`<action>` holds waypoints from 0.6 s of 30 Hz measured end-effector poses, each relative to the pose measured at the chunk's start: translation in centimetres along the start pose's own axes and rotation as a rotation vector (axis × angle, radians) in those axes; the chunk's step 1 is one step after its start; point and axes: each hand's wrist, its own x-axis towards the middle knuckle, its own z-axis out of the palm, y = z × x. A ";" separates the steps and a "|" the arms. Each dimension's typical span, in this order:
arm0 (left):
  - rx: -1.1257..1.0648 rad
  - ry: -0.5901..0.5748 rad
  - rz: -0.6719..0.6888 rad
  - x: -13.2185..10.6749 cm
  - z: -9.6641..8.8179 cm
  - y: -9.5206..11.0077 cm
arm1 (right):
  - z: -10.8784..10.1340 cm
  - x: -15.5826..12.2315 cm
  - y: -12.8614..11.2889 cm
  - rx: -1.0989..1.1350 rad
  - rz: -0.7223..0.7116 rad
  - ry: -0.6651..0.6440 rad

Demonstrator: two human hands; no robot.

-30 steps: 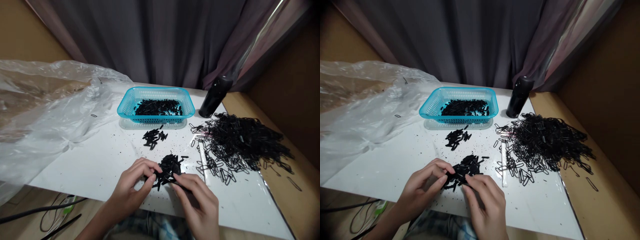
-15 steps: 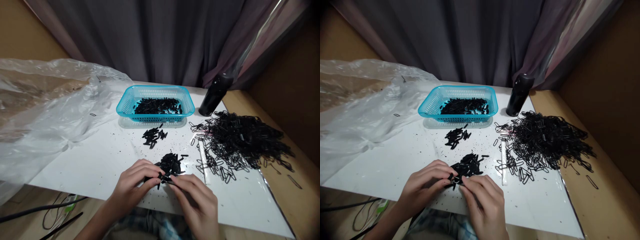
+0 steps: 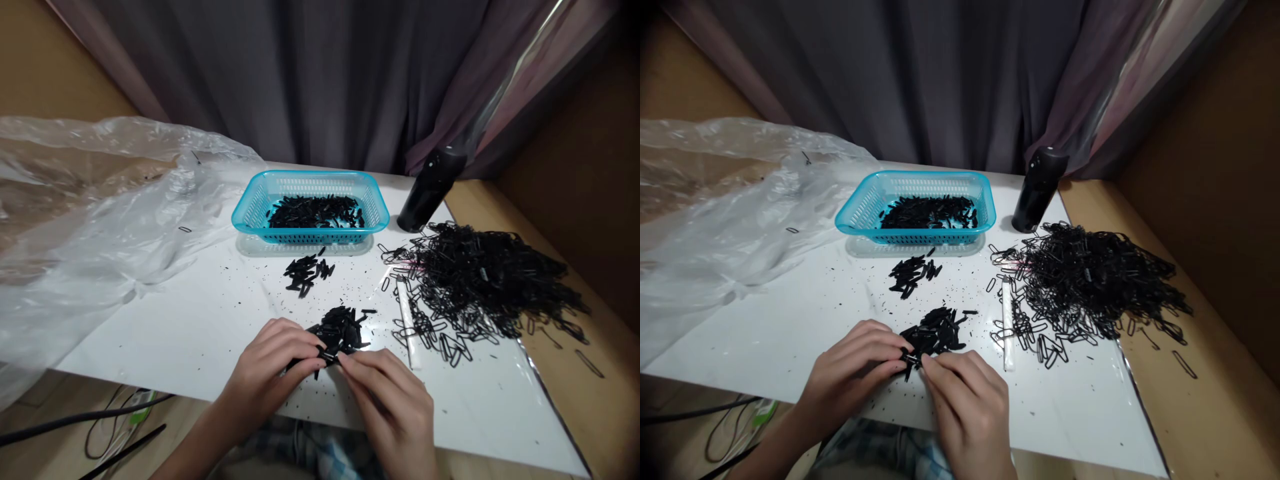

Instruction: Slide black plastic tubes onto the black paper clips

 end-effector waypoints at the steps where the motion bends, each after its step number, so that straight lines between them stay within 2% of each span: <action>1: 0.010 -0.001 0.000 -0.1 0.0 0.0 | 0.0 0.0 0.0 -0.011 -0.013 -0.002; 10: 0.031 0.061 0.000 -0.1 0.4 -0.2 | 0.0 -0.1 0.0 -0.063 -0.029 -0.004; 18: 0.032 0.040 0.007 -0.1 0.2 -0.1 | 0.1 0.1 -0.1 -0.046 -0.013 0.006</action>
